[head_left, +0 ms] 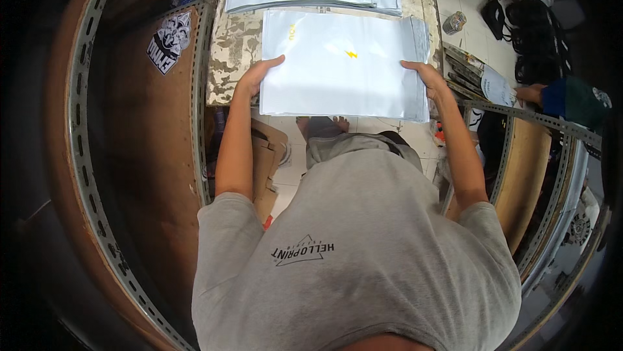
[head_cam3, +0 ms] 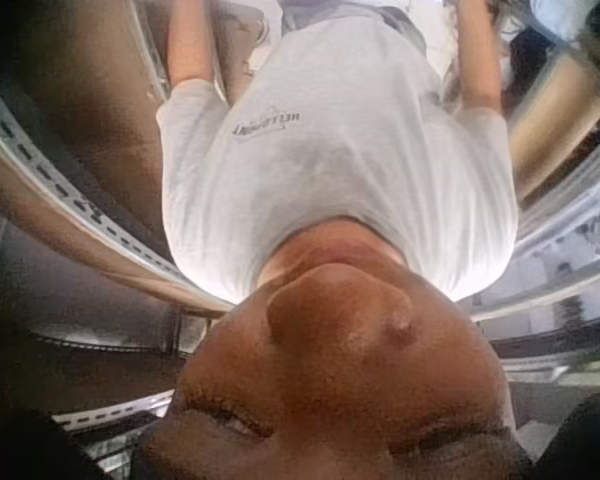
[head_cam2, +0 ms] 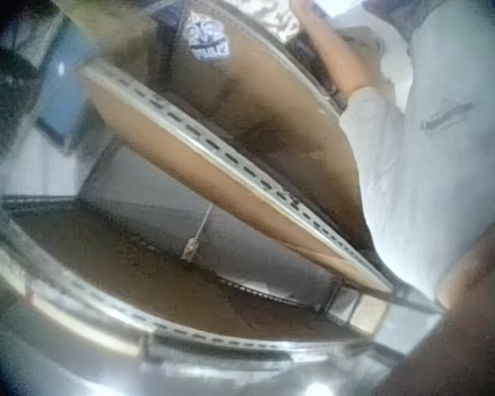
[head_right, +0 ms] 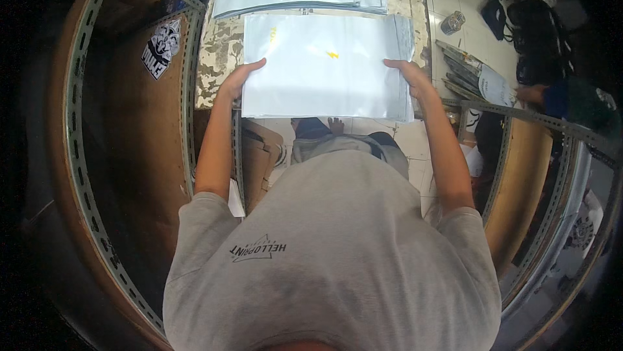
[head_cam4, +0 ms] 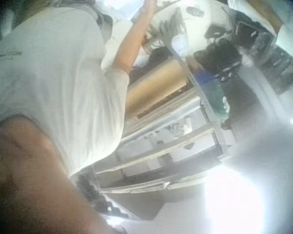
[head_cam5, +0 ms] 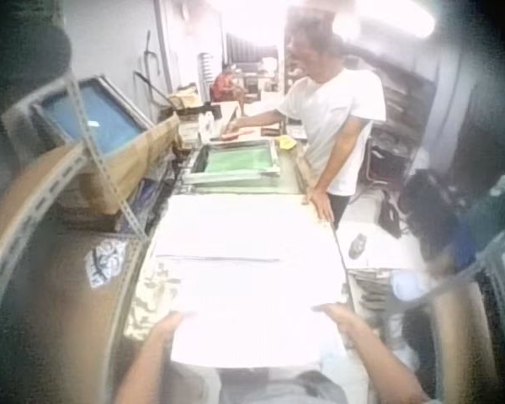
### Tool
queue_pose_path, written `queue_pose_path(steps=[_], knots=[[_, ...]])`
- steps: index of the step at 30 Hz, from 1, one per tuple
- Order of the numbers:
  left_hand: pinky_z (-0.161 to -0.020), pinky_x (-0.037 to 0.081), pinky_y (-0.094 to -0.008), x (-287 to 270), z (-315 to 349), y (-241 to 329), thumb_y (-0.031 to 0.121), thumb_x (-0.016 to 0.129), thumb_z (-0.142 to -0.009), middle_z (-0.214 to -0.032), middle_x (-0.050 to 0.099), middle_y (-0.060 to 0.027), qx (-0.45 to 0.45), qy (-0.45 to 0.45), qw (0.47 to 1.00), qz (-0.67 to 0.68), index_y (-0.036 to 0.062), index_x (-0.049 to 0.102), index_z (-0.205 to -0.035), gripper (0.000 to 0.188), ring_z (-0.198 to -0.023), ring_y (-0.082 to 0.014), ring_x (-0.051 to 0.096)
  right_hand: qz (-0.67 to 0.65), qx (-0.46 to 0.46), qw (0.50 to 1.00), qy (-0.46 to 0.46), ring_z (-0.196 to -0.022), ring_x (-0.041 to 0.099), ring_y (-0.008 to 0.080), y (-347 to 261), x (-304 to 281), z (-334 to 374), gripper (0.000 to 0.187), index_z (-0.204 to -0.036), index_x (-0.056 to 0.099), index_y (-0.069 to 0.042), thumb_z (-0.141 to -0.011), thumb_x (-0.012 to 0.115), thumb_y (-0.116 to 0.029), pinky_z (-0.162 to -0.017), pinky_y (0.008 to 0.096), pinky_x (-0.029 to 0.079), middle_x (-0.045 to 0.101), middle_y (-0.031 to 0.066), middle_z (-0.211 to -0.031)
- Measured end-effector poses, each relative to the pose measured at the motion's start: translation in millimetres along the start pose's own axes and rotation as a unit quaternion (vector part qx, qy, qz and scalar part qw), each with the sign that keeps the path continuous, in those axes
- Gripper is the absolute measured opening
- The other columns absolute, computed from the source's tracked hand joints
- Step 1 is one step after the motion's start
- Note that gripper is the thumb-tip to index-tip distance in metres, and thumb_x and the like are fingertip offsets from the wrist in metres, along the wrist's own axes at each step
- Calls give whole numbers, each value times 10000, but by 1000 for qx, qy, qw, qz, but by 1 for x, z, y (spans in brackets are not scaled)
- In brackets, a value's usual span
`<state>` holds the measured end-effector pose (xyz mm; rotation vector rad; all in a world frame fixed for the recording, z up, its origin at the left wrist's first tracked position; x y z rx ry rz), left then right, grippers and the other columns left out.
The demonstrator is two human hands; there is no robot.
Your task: The person stands at a workbench and repeatedly picks up printed white sheets, aligns them, and stacks them into a neat pile. Another person nearby uses a squeegee on a screen printing frame. The camera wearer continues to gather and stack the printed materials throughout the clip.
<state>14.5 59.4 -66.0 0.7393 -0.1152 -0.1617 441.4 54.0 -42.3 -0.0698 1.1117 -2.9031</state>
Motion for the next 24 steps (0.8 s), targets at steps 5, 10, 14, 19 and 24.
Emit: queue_pose_path(steps=[5, 10, 14, 19, 24], knots=[[-800, 550, -335, -10, 6, -1, 346, 696, -868, -1139, 627, -242, 92, 75, 993, -1, -108, 467, -1299, 666, -972, -300, 661, 20, -71, 994, 80, -777, 681, 240, -4, -2, 11, 467, -1119, 594, 131, -813, 732, -194, -735, 349, 561, 693, 186, -956], [-748, 525, -328, 4, 64, 44, 321, 724, -860, -1104, 640, -184, 241, 176, 948, -110, -96, 540, -1212, 576, -874, -235, 644, 95, -284, 927, 223, -879, 667, 219, -41, -4, 62, 419, -1066, 648, 91, -824, 748, -236, -803, 335, 496, 711, 146, -962], [-832, 486, -339, 22, 119, 80, 268, 733, -866, -1128, 631, -175, 342, 250, 902, -84, -100, 572, -1153, 494, -948, -230, 610, 8, -425, 866, 262, -983, 624, 218, -62, -9, 103, 466, -1134, 598, 84, -803, 787, -184, -887, 336, 463, 668, 158, -1084], [-859, 485, -321, 38, 107, 54, 107, 681, -863, -1101, 631, -157, 423, 263, 866, -37, -55, 525, -1183, 391, -981, -226, 620, -48, -461, 844, 269, -1099, 535, 216, -30, -15, 88, 536, -1222, 487, 72, -819, 782, -123, -989, 324, 391, 556, 146, -1222], [-917, 456, -348, 18, 34, -12, 35, 586, -885, -1176, 548, -114, 409, 202, 880, 133, -20, 450, -1239, 382, -1050, -223, 556, -17, -458, 842, 285, -989, 590, 195, -18, -9, 75, 424, -1113, 575, 65, -807, 795, -131, -904, 320, 448, 628, 122, -1093]])
Point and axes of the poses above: each hand's wrist, its own z-axis away from the middle knuckle, its own x-axis out of the palm, y = z × x, the point moved 9 cm from there along -z, towards the middle knuckle
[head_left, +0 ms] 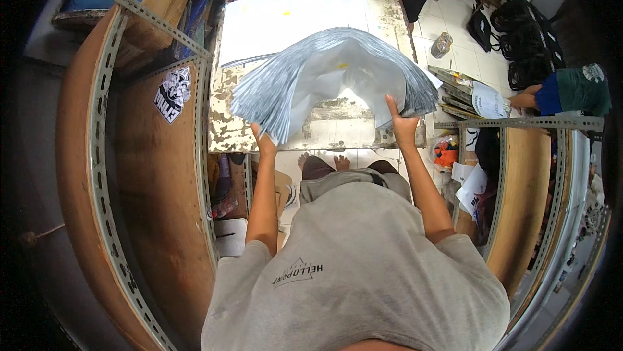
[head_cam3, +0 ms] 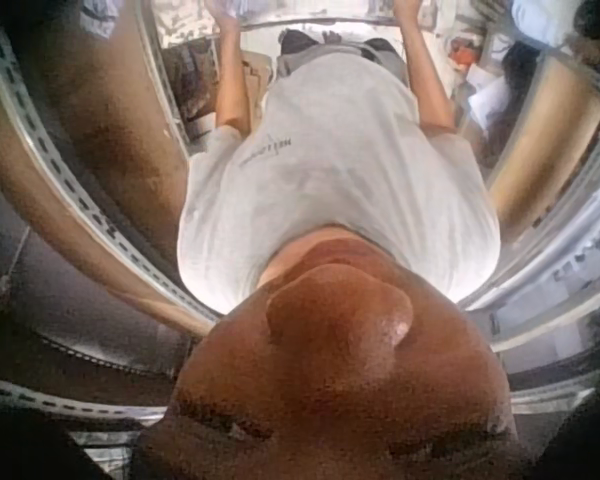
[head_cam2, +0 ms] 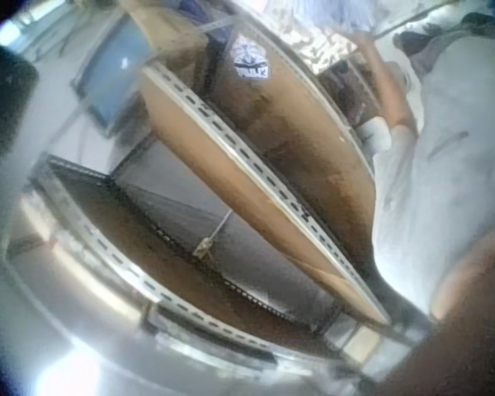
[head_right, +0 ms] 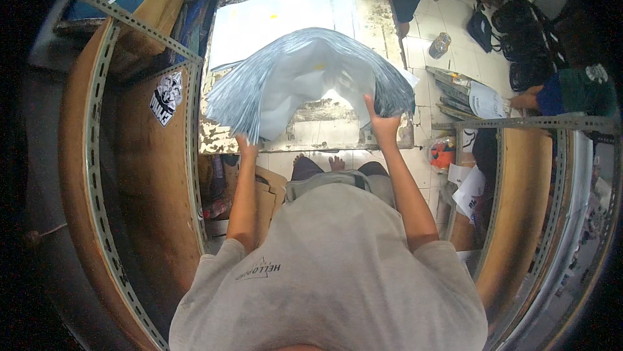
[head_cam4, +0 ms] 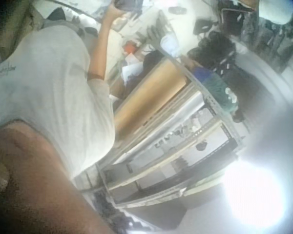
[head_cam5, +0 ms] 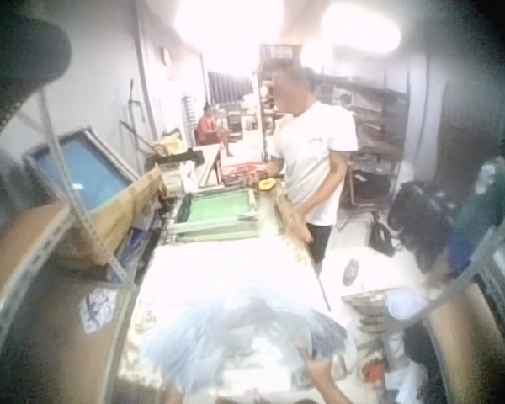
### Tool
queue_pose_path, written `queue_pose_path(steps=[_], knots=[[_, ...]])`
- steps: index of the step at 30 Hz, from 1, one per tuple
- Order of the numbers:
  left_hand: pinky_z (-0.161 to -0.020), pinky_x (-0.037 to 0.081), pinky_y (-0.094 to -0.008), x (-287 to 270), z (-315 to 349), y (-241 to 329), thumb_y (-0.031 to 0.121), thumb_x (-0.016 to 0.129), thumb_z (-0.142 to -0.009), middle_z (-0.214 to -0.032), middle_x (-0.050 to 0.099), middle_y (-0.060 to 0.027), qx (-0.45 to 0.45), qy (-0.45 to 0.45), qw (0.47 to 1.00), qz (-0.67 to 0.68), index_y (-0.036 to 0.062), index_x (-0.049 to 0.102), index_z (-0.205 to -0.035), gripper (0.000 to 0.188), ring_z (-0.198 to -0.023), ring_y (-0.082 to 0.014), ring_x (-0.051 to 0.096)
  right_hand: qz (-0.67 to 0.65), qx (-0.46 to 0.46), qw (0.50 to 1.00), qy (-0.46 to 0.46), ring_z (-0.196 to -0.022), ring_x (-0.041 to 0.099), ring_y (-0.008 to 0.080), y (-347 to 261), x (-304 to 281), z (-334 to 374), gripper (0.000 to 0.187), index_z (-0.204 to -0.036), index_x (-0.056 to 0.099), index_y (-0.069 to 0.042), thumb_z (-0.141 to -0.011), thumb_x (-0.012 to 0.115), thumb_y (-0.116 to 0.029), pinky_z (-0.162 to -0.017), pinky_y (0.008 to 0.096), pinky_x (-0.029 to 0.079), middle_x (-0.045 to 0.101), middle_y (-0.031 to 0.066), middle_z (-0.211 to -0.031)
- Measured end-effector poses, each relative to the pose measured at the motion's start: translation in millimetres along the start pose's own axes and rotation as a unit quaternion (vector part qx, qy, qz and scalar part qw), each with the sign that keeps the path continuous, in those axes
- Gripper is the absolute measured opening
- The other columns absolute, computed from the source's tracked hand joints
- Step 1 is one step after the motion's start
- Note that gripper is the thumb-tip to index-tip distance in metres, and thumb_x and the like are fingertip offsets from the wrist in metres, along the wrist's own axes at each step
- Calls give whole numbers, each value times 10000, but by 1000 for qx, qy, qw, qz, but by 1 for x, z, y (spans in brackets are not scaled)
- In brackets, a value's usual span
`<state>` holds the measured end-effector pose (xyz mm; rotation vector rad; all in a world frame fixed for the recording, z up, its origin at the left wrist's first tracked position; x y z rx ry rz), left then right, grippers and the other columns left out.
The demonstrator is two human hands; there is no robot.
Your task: The person stands at a workbench and repeatedly picks up printed white sheets, aligns them, and stacks them into a neat pile. Another person nearby uses a squeegee on a screen printing frame. The camera wearer continues to gather and stack the printed materials throughout the clip.
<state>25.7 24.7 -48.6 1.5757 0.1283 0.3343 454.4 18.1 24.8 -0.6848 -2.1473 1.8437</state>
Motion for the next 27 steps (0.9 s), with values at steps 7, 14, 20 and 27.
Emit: queue_pose_path(steps=[7, 14, 20, 27], knots=[[-866, 445, -372, -32, 5, -44, 99, 579, -891, -1034, 539, -121, 88, 40, 984, -152, -1, 483, -1148, 292, -933, -217, 538, 20, -125, 992, 7, -935, 604, 183, -23, 5, 10, 334, -1063, 623, 68, -831, 771, -121, -869, 313, 461, 658, 93, -1015], [-813, 482, -354, -13, 9, 31, 63, 646, -820, -1012, 591, -95, 132, 66, 983, -111, -37, 513, -1101, 327, -878, -199, 576, -2, -109, 994, 9, -1012, 587, 218, -33, 8, 15, 450, -1126, 580, 60, -781, 814, -108, -932, 343, 433, 628, 132, -1100], [-831, 482, -351, -5, -5, 30, 168, 536, -915, -1131, 597, -135, 8, 79, 981, 175, -53, 510, -1189, 353, -988, -215, 593, -39, -74, 996, 22, -985, 593, 197, -16, -3, -1, 495, -1131, 567, 49, -757, 837, -129, -910, 314, 445, 633, 116, -1094], [-820, 483, -356, 9, -10, 72, 154, 661, -833, -1209, 584, -192, 136, -38, 970, -196, -46, 467, -1294, 538, -1047, -239, 600, -37, -52, 997, 46, -967, 605, 186, -18, -5, -1, 492, -1126, 563, 68, -759, 833, -118, -895, 310, 457, 637, 115, -1081]])
Point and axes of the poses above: each hand's wrist, its own z-axis away from the middle knuckle, its own x-axis out of the palm, y = z × x, the point moved 9 cm from there along -z, towards the middle knuckle
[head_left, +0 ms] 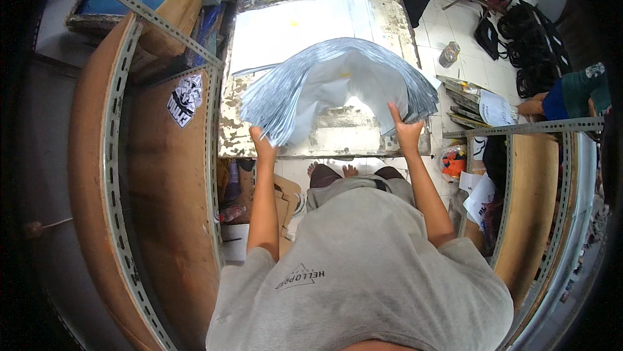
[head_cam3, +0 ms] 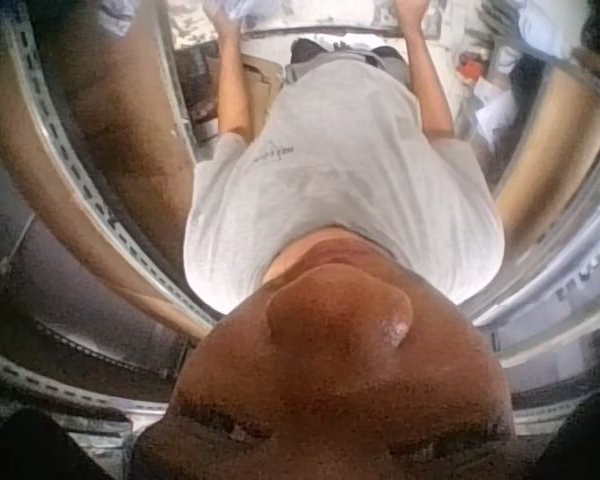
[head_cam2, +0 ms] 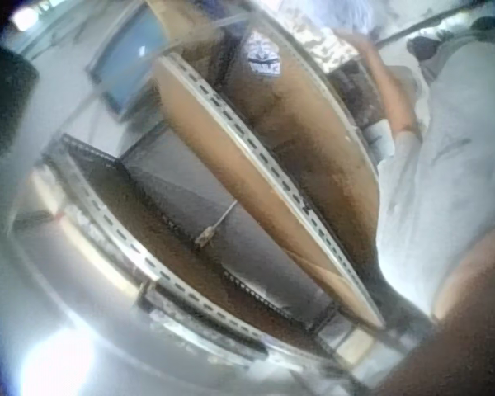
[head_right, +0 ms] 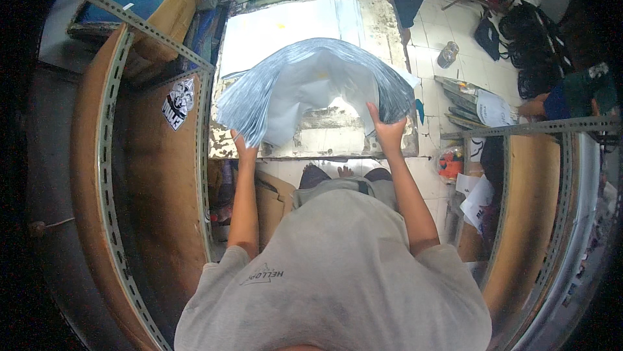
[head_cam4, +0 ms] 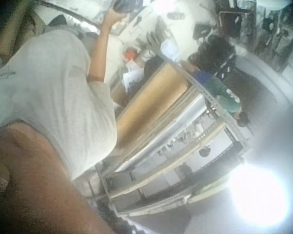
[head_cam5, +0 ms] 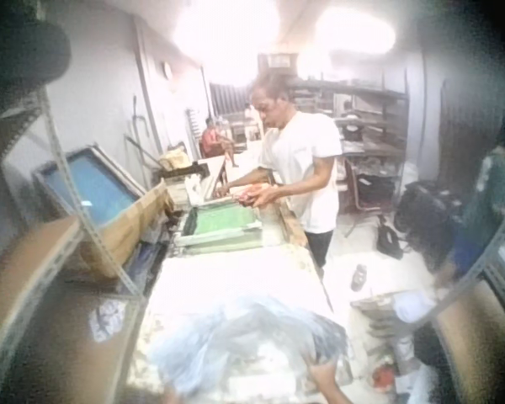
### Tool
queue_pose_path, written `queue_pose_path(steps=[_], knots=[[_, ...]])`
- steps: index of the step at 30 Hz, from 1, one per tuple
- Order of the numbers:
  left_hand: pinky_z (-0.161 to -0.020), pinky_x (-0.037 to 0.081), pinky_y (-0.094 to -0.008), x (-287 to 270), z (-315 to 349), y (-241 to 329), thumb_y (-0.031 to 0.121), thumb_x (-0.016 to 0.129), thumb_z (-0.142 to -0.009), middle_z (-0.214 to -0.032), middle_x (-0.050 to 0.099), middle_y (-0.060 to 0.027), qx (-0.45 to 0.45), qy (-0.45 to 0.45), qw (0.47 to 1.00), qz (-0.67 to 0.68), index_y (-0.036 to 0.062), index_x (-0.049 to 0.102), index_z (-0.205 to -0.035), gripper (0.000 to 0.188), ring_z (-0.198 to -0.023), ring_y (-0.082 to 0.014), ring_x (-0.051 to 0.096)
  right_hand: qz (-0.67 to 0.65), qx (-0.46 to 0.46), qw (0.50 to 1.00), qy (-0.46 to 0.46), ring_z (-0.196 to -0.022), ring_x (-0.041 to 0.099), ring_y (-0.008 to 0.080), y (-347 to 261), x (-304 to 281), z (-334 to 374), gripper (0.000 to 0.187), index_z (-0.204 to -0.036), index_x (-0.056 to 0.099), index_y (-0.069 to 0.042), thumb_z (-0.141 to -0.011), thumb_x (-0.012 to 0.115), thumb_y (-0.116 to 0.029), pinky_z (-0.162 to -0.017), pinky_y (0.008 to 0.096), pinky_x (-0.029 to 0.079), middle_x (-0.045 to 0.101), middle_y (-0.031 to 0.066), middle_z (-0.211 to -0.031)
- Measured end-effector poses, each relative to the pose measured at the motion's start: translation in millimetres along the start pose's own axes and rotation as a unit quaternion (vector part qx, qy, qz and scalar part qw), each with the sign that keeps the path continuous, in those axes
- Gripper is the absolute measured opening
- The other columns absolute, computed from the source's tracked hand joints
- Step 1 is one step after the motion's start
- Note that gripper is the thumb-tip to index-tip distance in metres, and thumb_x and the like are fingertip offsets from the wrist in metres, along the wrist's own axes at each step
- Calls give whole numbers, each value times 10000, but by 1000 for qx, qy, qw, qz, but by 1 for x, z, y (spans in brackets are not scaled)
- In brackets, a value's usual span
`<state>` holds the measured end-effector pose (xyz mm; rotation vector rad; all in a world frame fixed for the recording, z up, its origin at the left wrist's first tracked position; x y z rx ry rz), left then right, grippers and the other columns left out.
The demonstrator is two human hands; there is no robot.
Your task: The person stands at a workbench and repeatedly picks up printed white sheets, aligns them, and stacks them into a neat pile. Another person nearby uses a squeegee on a screen printing frame. The camera wearer continues to gather and stack the printed materials throughout the clip.
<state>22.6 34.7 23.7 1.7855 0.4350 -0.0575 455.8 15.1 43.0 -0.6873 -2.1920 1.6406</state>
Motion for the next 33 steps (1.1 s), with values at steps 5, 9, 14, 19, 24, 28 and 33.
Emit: queue_pose_path(steps=[5, 9, 14, 19, 24, 28, 33], knots=[[-949, 485, -376, -4, -11, 136, 150, 895, -651, -1335, 517, -182, 159, 66, 985, 3, -11, 308, -1445, 1000, -1119, -275, 581, -21, 14, 999, -43, -1004, 595, 195, -6, 5, 2, 557, -1143, 549, 75, -728, 860, -128, -914, 319, 450, 627, 122, -1101], [-939, 503, -388, -10, -18, 204, 164, 892, -658, -1279, 565, -179, 231, 41, 962, -138, 44, 368, -1443, 951, -1115, -281, 598, -14, -5, 1000, -27, -985, 587, 191, -15, 4, 1, 514, -1137, 548, 67, -734, 841, -58, -908, 308, 452, 612, 105, -1107], [-856, 534, -397, -2, -33, 240, 198, 850, -682, -1166, 637, -157, 167, -82, 928, -322, 97, 530, -1347, 745, -1014, -326, 646, -14, -3, 1000, -23, -984, 594, 189, 4, 1, 0, 531, -1140, 551, 72, -731, 850, -89, -903, 309, 454, 623, 115, -1099], [-955, 483, -430, 10, -35, 263, 234, 844, -664, -1398, 490, -151, 200, -93, 860, -461, 115, 395, -1449, 912, -1207, -343, 539, -39, 20, 998, -45, -949, 611, 178, -11, 5, 0, 489, -1117, 573, 70, -737, 843, -78, -884, 300, 465, 641, 110, -1071], [-1134, 287, -442, 29, -36, 255, 364, 789, -723, -1526, 326, -148, 246, -147, 801, -526, 40, 282, -1489, 974, -1399, -305, 322, -53, 34, 996, -55, -939, 616, 172, -9, 8, -1, 464, -1104, 584, 68, -740, 837, -69, -878, 294, 467, 646, 108, -1066], [-1180, 192, -445, 42, -36, 253, 450, 755, -737, -1555, 261, -170, 269, -175, 781, -535, -11, 239, -1490, 1023, -1445, -293, 239, -26, 5, 999, -25, -946, 621, 179, -17, 3, -1, 465, -1092, 580, 85, -740, 838, -75, -882, 302, 469, 649, 120, -1068], [-1180, 192, -440, 65, -36, 246, 458, 769, -724, -1555, 238, -201, 268, -205, 791, -511, -33, 222, -1486, 1059, -1441, -294, 252, -46, 56, 997, -37, -965, 622, 188, 0, 7, 4, 477, -1085, 574, 99, -736, 843, -84, -889, 313, 469, 647, 135, -1076]])
Point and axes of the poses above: each hand's wrist, its own z-axis away from the middle knuckle, its own x-axis out of the palm, y = z × x, the point moved 9 cm from there along -z, towards the middle knuckle
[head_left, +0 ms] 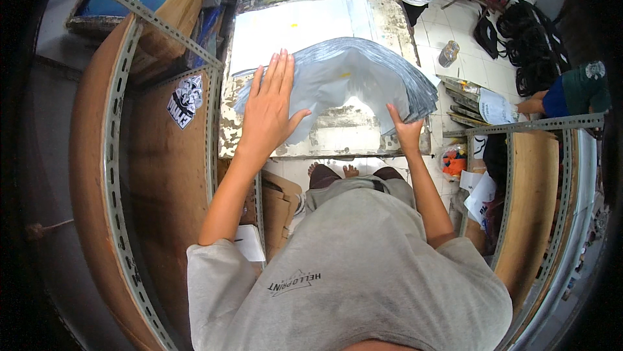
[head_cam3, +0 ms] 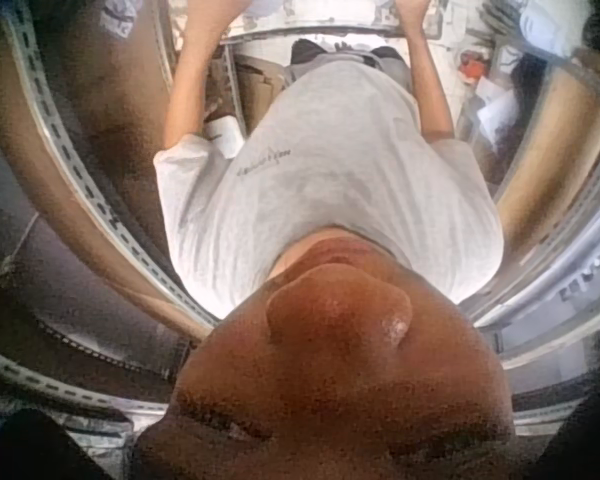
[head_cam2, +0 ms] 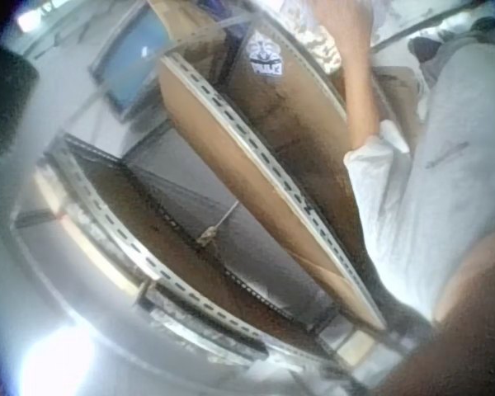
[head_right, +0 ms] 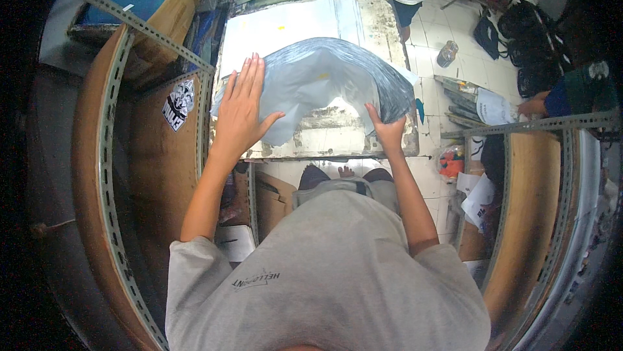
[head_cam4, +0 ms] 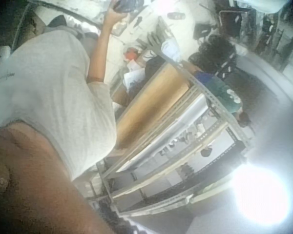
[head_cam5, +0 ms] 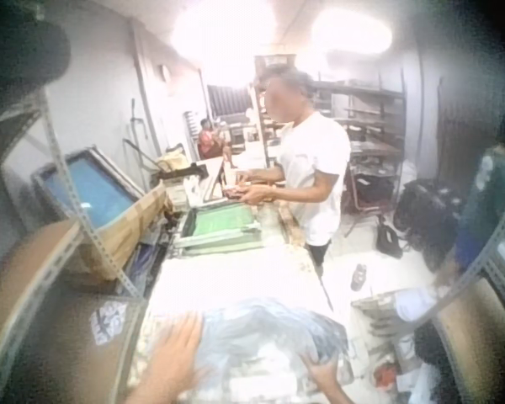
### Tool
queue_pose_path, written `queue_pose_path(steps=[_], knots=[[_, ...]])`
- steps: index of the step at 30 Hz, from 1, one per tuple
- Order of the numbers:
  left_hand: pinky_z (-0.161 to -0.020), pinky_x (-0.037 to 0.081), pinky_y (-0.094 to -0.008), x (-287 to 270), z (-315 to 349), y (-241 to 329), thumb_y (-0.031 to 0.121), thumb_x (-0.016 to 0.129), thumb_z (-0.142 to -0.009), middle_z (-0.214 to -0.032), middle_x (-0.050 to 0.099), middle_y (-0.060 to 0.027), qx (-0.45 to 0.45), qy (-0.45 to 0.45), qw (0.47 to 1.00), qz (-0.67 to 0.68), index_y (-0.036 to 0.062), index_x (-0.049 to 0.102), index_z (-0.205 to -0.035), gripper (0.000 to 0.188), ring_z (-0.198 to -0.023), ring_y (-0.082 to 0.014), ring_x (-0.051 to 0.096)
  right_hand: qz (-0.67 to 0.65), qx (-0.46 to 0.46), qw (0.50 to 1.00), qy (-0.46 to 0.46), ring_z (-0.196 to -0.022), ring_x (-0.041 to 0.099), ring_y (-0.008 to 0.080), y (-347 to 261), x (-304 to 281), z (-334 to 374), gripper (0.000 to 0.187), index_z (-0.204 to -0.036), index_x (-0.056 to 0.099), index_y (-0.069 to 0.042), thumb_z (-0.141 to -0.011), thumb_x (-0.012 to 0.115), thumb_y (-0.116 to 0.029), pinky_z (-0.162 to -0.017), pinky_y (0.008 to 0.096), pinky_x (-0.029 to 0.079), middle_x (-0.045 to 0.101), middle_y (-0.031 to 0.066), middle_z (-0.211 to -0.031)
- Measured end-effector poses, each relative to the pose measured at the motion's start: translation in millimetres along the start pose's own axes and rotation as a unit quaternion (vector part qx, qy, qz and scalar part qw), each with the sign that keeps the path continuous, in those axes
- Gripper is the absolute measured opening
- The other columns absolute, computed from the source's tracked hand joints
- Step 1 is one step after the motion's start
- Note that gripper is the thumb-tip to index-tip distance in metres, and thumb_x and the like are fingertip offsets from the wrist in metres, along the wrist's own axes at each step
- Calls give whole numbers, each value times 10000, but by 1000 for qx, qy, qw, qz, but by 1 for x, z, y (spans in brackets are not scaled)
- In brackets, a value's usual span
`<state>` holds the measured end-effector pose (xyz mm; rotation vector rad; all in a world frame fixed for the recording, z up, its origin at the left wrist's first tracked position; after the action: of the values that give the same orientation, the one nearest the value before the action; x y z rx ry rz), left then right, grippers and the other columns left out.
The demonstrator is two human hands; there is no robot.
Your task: The person stands at a workbench and repeatedly picks up printed white sheets, aligns them, and stacks them into a neat pile. Another person nearby uses a squeegee on a screen printing frame. The camera wearer continues to gather and stack the printed materials throughout the clip.
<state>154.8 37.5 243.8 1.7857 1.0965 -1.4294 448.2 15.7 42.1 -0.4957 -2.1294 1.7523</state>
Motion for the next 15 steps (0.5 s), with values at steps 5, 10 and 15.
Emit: queue_pose_path(steps=[5, 10, 15], knots=[[-1173, 206, -442, -16, -20, 3, 492, 778, -703, -1545, 262, -208, -9, 54, 998, 30, -32, 210, -1489, 1103, -1437, -307, 261, 24, -38, 999, -25, -948, 622, 191, -5, 3, -1, 457, -1127, 545, 57, -763, 808, -31, -863, 302, 486, 632, 119, -1074], [-1163, 227, -447, 0, -37, -4, 524, 796, -661, -1539, 281, -202, 13, 11, 999, 29, 0, 188, -1506, 1165, -1438, -307, 264, 20, -13, 1000, -12, -953, 611, 197, 4, 0, -4, 458, -1110, 560, 67, -760, 822, -68, -888, 317, 470, 641, 124, -1057], [-1074, 341, -436, 8, -50, -31, 343, 781, -732, -1350, 497, -184, 16, 17, 999, 38, 40, 389, -1396, 829, -1279, -333, 453, 65, -45, 997, 8, -959, 606, 200, -6, -2, -3, 462, -1124, 557, 69, -784, 813, -110, -893, 315, 463, 634, 125, -1085]])
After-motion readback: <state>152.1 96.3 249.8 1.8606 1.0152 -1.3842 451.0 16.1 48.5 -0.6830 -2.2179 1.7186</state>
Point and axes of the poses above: each hand's wrist, its own z-axis away from the middle knuckle, its own x-axis out of the palm, y = z × x, the point moved 9 cm from there along -z, towards the middle knuckle
